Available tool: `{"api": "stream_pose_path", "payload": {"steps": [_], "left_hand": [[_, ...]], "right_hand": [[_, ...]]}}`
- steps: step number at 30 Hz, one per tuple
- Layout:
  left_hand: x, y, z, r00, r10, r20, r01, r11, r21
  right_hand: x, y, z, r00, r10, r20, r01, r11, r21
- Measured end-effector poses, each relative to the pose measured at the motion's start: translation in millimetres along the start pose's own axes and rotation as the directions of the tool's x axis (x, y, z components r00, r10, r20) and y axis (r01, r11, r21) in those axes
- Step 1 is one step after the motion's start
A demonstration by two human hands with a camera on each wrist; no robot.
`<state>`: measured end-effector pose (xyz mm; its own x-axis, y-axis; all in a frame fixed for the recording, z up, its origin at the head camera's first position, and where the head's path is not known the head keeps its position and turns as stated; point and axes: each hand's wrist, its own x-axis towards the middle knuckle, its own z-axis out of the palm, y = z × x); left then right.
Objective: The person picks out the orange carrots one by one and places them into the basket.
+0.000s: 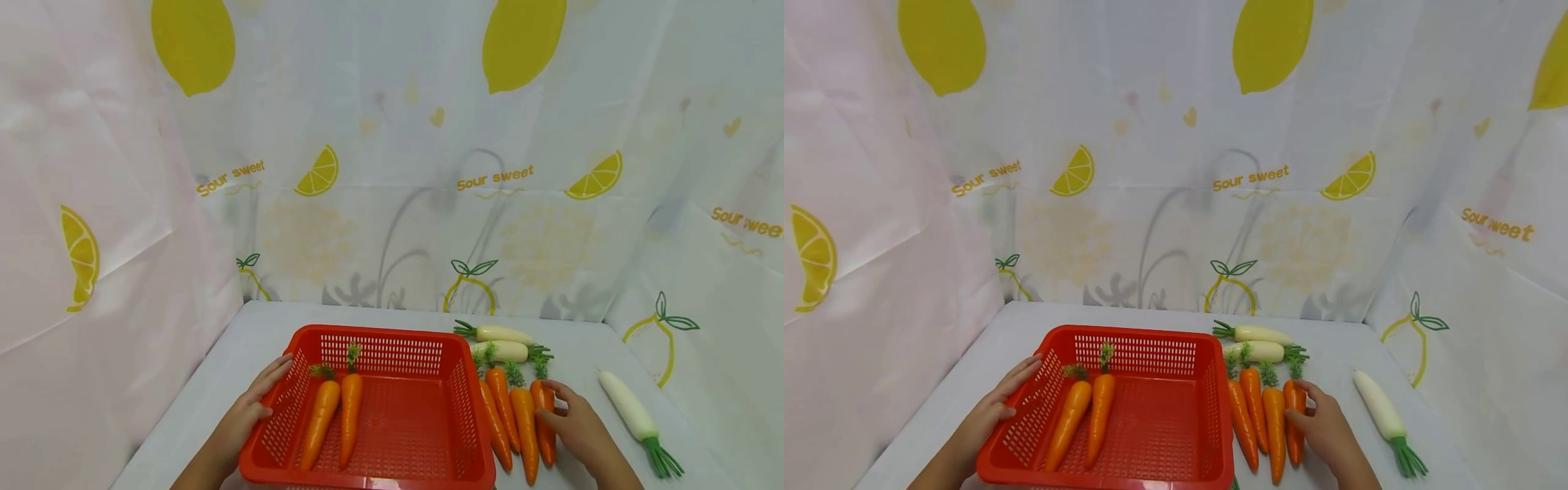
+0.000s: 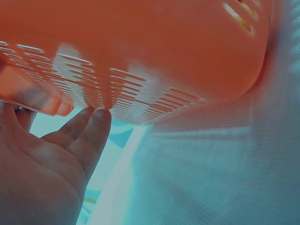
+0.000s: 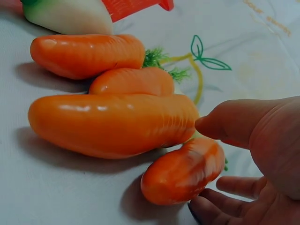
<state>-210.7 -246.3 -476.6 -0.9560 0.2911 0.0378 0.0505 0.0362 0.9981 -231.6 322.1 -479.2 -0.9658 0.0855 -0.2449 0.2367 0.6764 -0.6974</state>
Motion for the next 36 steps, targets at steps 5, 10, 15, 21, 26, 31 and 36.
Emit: {"api": "stream_pose_path", "payload": {"steps": [5, 10, 15, 21, 26, 31, 36], "left_hand": [[-0.2, 0.2, 0.0, 1.000, -0.018, -0.007, 0.018, 1.000, 0.005], [0.7, 0.5, 0.8, 1.000, -0.006, -0.008, 0.006, 1.000, 0.019], [0.7, -0.5, 1.1, 1.000, 0.012, 0.010, -0.012, 1.000, 0.025], [0.4, -2.8, -0.5, 0.999, 0.046, 0.003, -0.046, 0.998, 0.052], [1.8, -1.5, -1.3, 0.998, 0.064, 0.004, -0.064, 0.996, 0.060], [1.3, -1.1, -0.7, 0.997, 0.075, 0.011, -0.075, 0.995, 0.062], [-0.7, -1.5, -0.4, 0.998, 0.060, 0.014, -0.061, 0.997, 0.040]], "right_hand": [[1.5, 2.8, 1.3, 1.000, -0.002, 0.005, 0.002, 1.000, 0.012], [1.5, 5.6, 2.8, 0.999, -0.042, 0.003, 0.042, 0.998, 0.047], [1.2, 9.3, 5.5, 0.999, -0.050, 0.003, 0.050, 0.998, 0.042], [-0.5, 6.7, 6.0, 0.999, -0.030, -0.018, 0.029, 0.999, -0.020], [-2.2, 0.8, 5.4, 0.999, -0.010, -0.046, 0.009, 1.000, -0.024], [-1.6, 1.3, 6.5, 0.998, 0.032, -0.056, -0.032, 0.999, 0.014], [-2.7, 2.5, 6.5, 0.997, 0.055, -0.048, -0.053, 0.998, 0.042]]}}
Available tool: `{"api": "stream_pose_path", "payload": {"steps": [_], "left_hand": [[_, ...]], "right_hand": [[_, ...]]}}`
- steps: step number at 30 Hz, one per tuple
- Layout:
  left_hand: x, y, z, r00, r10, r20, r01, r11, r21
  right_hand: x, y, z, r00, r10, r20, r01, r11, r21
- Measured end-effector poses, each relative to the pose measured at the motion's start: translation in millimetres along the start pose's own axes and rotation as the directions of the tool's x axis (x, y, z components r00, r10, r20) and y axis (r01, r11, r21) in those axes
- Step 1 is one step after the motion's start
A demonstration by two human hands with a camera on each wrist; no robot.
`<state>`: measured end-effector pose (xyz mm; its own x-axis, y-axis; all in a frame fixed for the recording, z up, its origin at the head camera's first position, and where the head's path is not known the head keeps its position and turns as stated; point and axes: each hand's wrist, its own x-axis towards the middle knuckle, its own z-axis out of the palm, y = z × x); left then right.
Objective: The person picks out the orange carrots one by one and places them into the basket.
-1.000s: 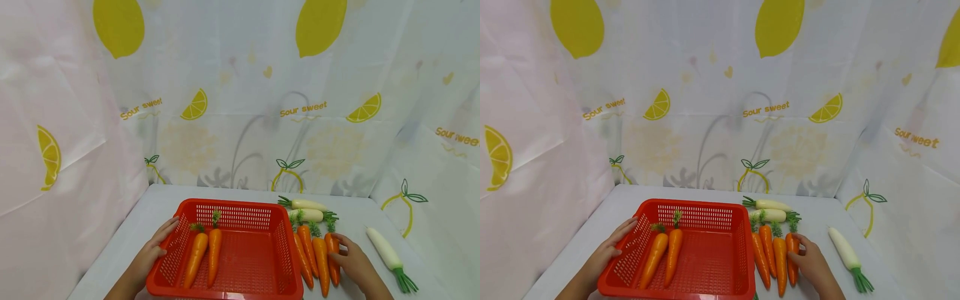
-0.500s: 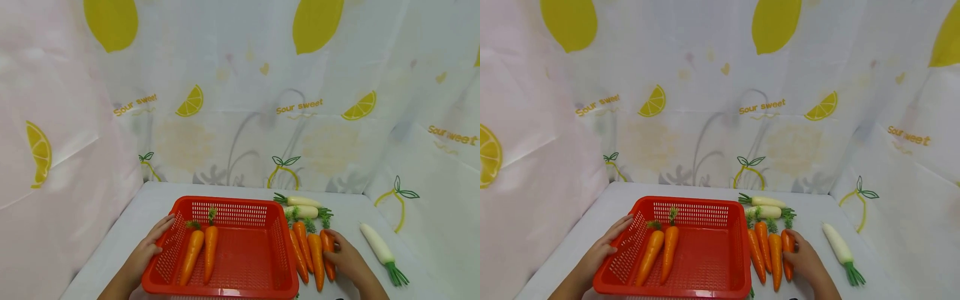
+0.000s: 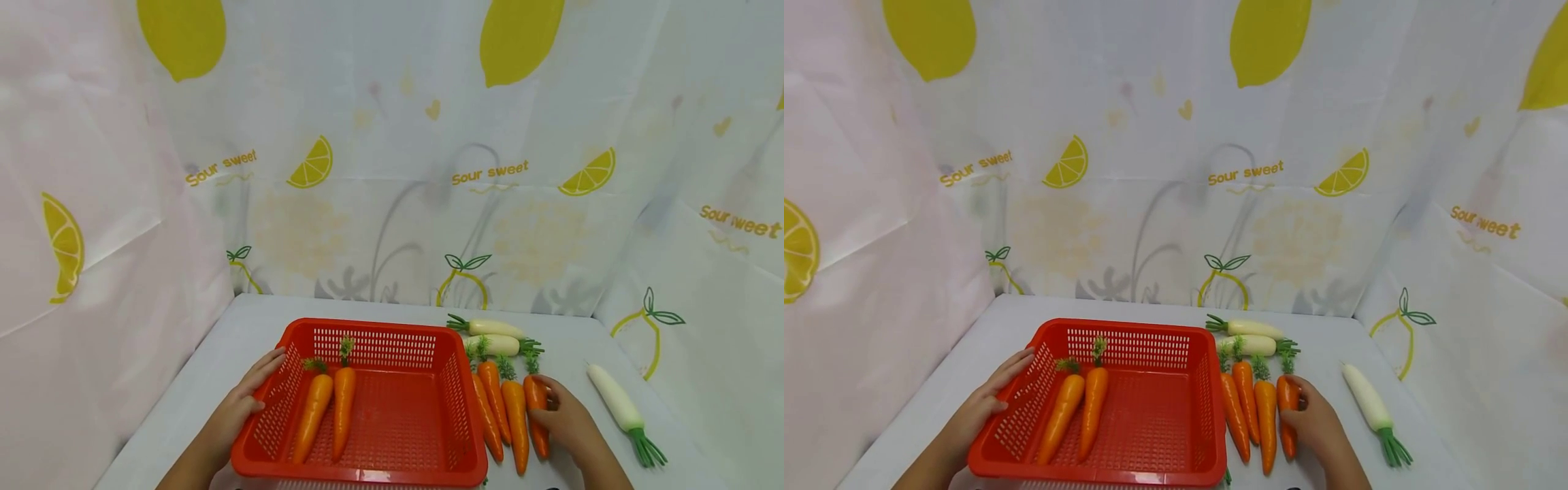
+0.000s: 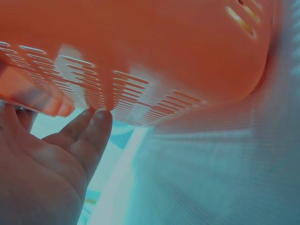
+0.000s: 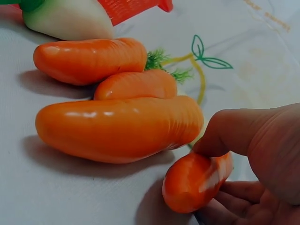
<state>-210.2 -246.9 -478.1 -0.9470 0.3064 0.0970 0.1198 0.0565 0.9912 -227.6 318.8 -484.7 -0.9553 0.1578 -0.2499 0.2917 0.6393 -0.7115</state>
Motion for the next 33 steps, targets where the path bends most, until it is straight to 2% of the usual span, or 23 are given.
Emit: {"api": "stream_pose_path", "payload": {"steps": [9, 13, 18, 24, 33], "left_hand": [[0.6, -2.0, -1.4, 1.000, -0.025, -0.010, 0.025, 1.000, -0.011], [0.8, -1.6, -1.4, 1.000, -0.028, -0.012, 0.028, 1.000, 0.001], [1.3, 0.5, -0.5, 0.998, -0.062, -0.019, 0.062, 0.998, -0.009], [0.7, 1.4, -0.4, 0.997, -0.078, -0.020, 0.077, 0.997, -0.022], [0.2, 0.8, -0.4, 0.998, -0.064, -0.008, 0.064, 0.997, -0.032]], "right_hand": [[1.0, 3.3, -1.0, 0.999, 0.024, 0.034, -0.030, 0.984, 0.176], [0.2, 3.3, -1.6, 0.998, 0.042, 0.040, -0.049, 0.976, 0.211], [-1.9, 1.0, -2.9, 0.997, 0.068, 0.038, -0.075, 0.971, 0.228], [-5.7, -1.4, -3.4, 0.999, 0.033, 0.029, -0.040, 0.962, 0.271], [-6.4, 0.2, -3.7, 1.000, -0.010, 0.014, 0.004, 0.915, 0.403]]}}
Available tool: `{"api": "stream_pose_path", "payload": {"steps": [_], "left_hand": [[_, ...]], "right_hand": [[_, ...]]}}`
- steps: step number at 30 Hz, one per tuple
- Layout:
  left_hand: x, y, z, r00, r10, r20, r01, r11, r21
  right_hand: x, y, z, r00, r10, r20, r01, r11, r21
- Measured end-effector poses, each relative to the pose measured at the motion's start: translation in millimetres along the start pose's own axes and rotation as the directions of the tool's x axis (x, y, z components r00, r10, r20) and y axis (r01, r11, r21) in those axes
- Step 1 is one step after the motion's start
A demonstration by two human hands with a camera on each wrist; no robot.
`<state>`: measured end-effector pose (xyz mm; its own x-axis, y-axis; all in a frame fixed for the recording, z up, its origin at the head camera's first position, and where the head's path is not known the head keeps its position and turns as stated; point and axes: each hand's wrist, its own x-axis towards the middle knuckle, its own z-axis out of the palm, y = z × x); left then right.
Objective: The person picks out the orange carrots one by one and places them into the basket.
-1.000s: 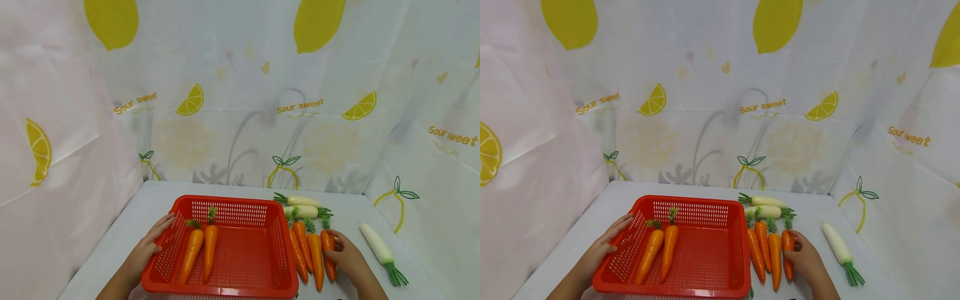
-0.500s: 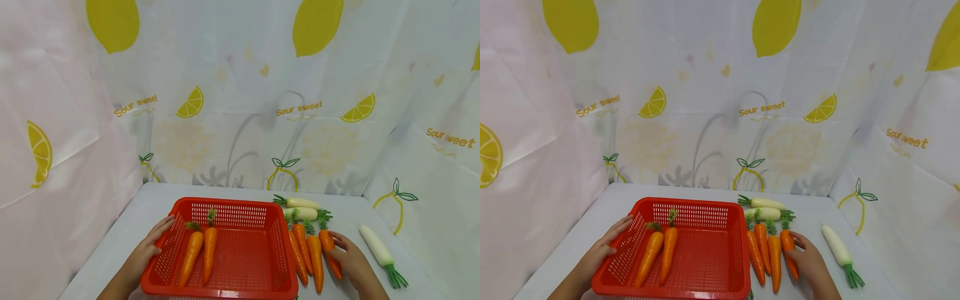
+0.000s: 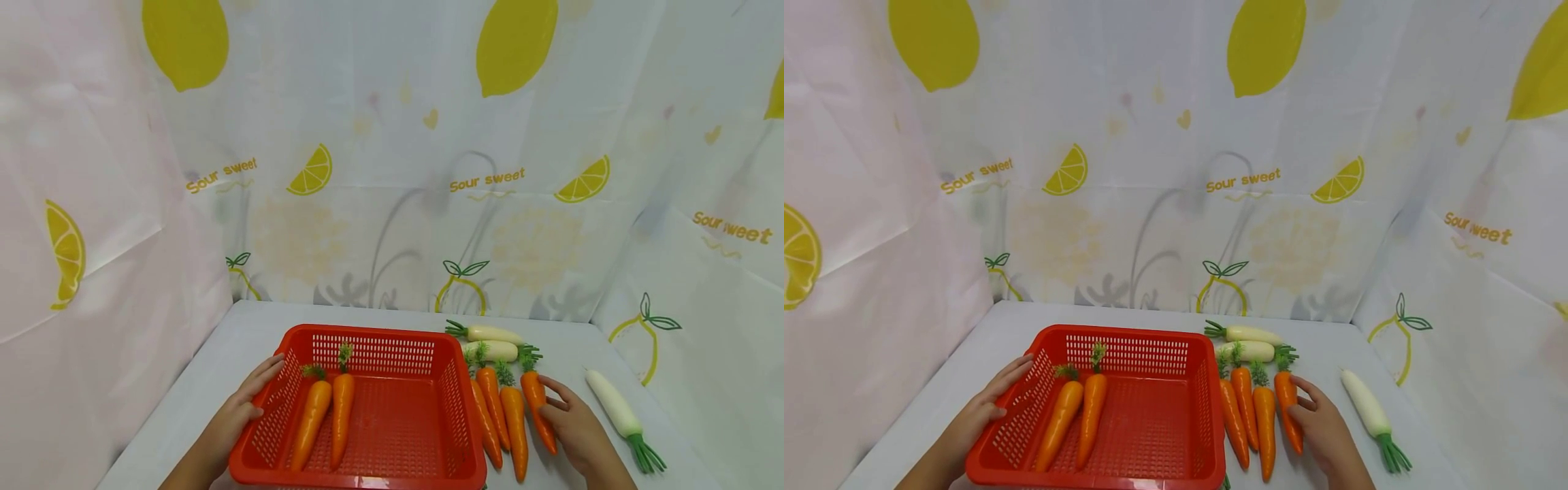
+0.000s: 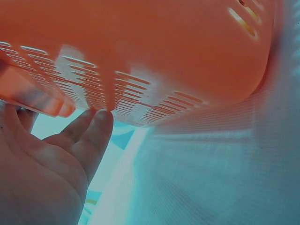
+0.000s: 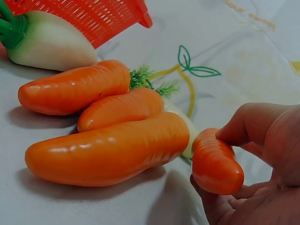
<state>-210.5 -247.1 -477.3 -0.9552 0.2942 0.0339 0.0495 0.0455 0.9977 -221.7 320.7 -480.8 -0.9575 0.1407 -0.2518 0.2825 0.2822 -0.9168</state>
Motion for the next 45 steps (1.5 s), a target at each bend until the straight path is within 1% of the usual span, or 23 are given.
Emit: {"api": "stream_pose_path", "payload": {"steps": [6, 13, 18, 24, 31, 36, 43, 45], "left_hand": [[-1.0, 0.7, -0.3, 1.000, -0.005, 0.005, 0.005, 1.000, -0.019], [-0.5, 0.7, 0.4, 1.000, 0.016, 0.013, -0.016, 1.000, 0.006], [-0.5, -0.6, 0.4, 1.000, 0.027, 0.011, -0.028, 1.000, 0.015], [1.3, -0.2, 2.1, 1.000, -0.007, 0.013, 0.007, 1.000, 0.001], [1.0, 1.6, 1.5, 0.999, -0.032, -0.027, 0.032, 0.999, 0.019], [1.4, 2.1, 1.8, 0.999, -0.034, -0.027, 0.034, 0.999, 0.001], [0.9, 2.7, 2.9, 0.999, -0.031, -0.035, 0.032, 0.999, 0.024], [1.0, 2.5, 3.1, 0.999, -0.027, -0.035, 0.028, 0.999, 0.028]], "right_hand": [[-2.0, -4.3, 1.8, 1.000, 0.001, -0.002, 0.000, 0.999, 0.051], [-6.7, -6.8, 4.1, 1.000, -0.015, 0.027, 0.012, 0.991, 0.134], [-8.6, -9.0, 7.4, 0.998, -0.038, 0.045, 0.031, 0.987, 0.159], [-12.0, -10.5, 11.6, 0.999, -0.027, 0.032, 0.020, 0.980, 0.198], [-15.9, -16.5, 18.0, 0.999, -0.048, 0.023, 0.041, 0.968, 0.247], [-18.3, -22.0, 23.4, 0.998, -0.052, 0.036, 0.042, 0.967, 0.251], [-21.7, -30.3, 30.4, 0.996, -0.080, 0.047, 0.066, 0.968, 0.243], [-22.8, -33.1, 31.7, 0.994, -0.093, 0.060, 0.076, 0.966, 0.246]]}}
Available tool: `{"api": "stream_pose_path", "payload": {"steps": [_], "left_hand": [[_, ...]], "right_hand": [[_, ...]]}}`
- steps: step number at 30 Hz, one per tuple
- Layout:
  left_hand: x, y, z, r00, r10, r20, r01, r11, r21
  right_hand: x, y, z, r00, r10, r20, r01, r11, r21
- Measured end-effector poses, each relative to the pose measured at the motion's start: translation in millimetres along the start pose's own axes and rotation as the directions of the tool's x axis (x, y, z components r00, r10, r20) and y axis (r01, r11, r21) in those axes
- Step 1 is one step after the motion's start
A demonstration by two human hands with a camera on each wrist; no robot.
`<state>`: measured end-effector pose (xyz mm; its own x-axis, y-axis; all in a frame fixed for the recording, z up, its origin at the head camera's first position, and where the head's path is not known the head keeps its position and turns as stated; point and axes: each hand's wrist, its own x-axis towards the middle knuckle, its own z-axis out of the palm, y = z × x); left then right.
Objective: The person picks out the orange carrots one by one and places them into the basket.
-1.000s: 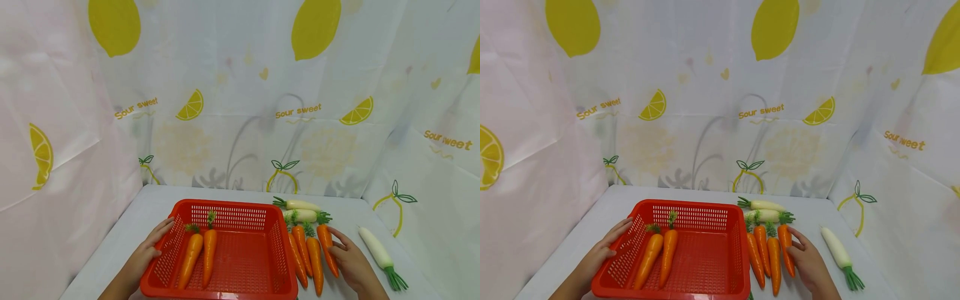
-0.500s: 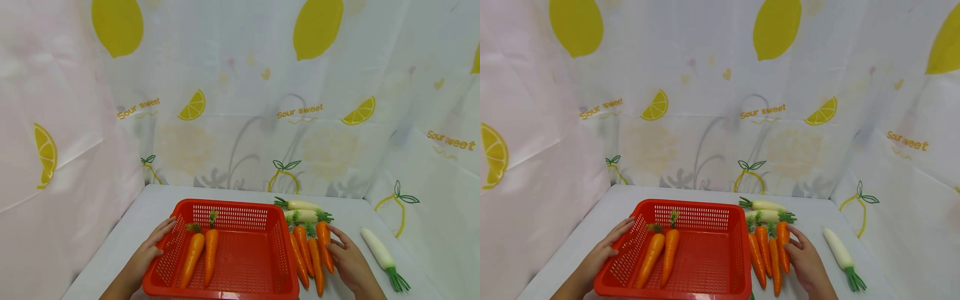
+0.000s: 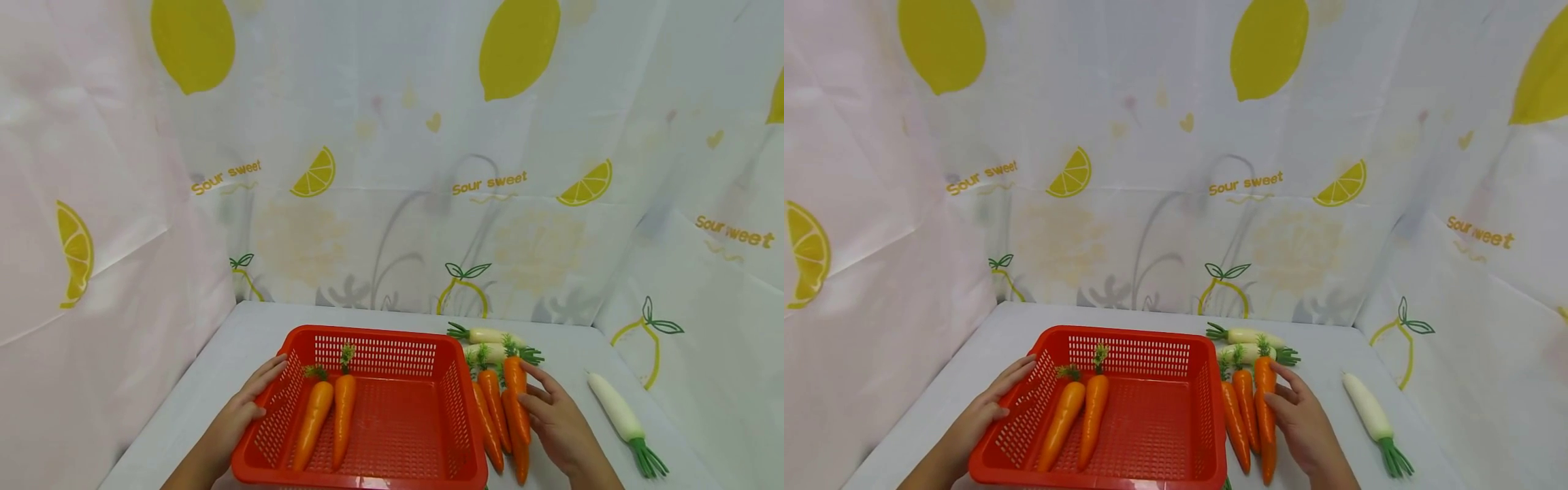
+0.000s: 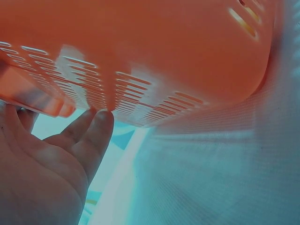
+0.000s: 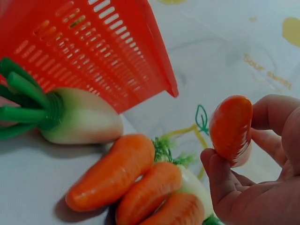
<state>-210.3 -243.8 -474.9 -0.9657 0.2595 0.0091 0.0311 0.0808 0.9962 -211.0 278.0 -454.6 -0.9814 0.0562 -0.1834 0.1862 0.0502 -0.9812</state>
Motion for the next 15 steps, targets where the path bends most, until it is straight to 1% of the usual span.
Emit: {"api": "stream_pose_path", "payload": {"steps": [5, 8, 11, 12, 15], "left_hand": [[-0.7, -1.8, -0.5, 1.000, 0.020, 0.006, -0.020, 1.000, 0.005], [-1.6, -4.3, -1.3, 0.997, 0.060, 0.037, -0.060, 0.998, 0.003], [-1.6, -6.3, -2.3, 0.992, 0.108, 0.066, -0.109, 0.994, 0.001], [-1.4, -6.6, -2.6, 0.991, 0.120, 0.066, -0.121, 0.993, 0.010], [-0.7, -6.4, -3.1, 0.990, 0.130, 0.061, -0.131, 0.991, 0.023]], "right_hand": [[-3.1, -7.7, 6.0, 0.999, -0.029, 0.036, 0.029, 1.000, 0.006], [-4.8, -13.5, 9.8, 0.999, -0.043, 0.028, 0.043, 0.999, -0.010], [-5.0, -21.0, 13.7, 0.998, -0.061, 0.027, 0.062, 0.998, -0.022], [-4.8, -23.9, 15.0, 0.997, -0.068, 0.032, 0.069, 0.997, -0.031], [-4.0, -33.4, 19.2, 0.995, -0.084, 0.061, 0.087, 0.995, -0.045]]}}
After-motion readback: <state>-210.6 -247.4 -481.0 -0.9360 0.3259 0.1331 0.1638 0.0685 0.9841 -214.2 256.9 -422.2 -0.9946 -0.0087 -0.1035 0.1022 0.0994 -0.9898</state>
